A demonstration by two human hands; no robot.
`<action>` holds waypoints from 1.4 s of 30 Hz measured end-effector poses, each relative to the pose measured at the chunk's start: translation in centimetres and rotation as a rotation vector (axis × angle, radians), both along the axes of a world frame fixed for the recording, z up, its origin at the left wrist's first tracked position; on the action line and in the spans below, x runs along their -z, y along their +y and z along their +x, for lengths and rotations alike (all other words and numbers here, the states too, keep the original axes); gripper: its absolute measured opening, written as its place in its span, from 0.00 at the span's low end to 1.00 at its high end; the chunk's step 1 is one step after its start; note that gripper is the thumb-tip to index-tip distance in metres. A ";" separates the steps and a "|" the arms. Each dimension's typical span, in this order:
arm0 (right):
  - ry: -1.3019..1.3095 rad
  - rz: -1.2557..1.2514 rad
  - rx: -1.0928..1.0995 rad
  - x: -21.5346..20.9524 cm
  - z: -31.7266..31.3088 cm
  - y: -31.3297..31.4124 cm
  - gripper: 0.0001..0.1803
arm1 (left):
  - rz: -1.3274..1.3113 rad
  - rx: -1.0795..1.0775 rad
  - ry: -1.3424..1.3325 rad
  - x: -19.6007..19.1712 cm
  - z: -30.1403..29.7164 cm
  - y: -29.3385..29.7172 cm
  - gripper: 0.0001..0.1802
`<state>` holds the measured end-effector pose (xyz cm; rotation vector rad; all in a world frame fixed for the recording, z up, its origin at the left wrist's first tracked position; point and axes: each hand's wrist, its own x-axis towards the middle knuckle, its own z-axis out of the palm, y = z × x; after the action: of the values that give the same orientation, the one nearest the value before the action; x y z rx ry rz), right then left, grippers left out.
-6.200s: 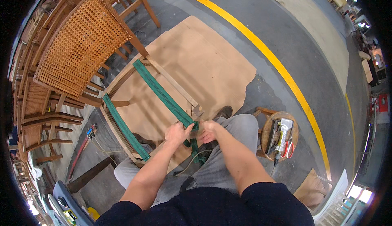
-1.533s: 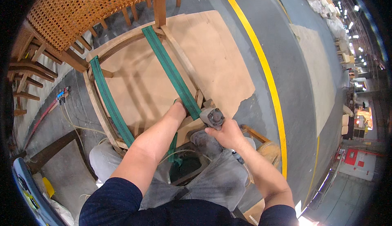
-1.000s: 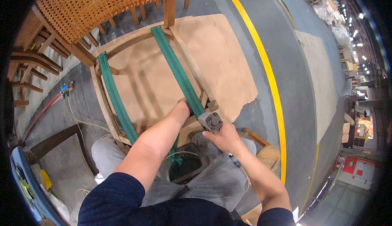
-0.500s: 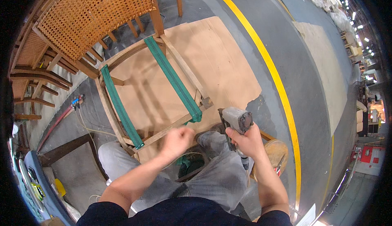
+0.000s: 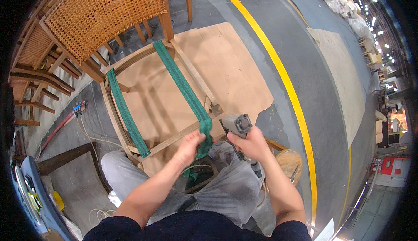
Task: The person attaches green straps to the underside of a wooden chair seat using a pneumatic staple gun. They position each strap, secure it with staples, and repeat the process for multiple straps across the chair frame.
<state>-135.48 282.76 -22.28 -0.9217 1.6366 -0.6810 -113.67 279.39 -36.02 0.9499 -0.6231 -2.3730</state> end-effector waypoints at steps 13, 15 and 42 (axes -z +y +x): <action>0.031 0.124 -0.095 3.8 2.9 -5.3 0.14 | 0.089 -0.134 -0.234 -1.4 1.4 -10.9 0.11; 0.039 0.121 -0.109 4.0 3.1 -5.4 0.14 | 0.081 -0.143 -0.235 -1.3 1.3 -10.7 0.11; 0.048 -0.055 0.174 -1.6 0.1 0.0 0.12 | -0.060 -0.065 -0.327 -1.2 0.7 -8.8 0.16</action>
<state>-135.39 282.77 -20.73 -0.8468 1.7622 -0.8318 -112.96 270.57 -34.86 1.3230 -0.7672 -2.1465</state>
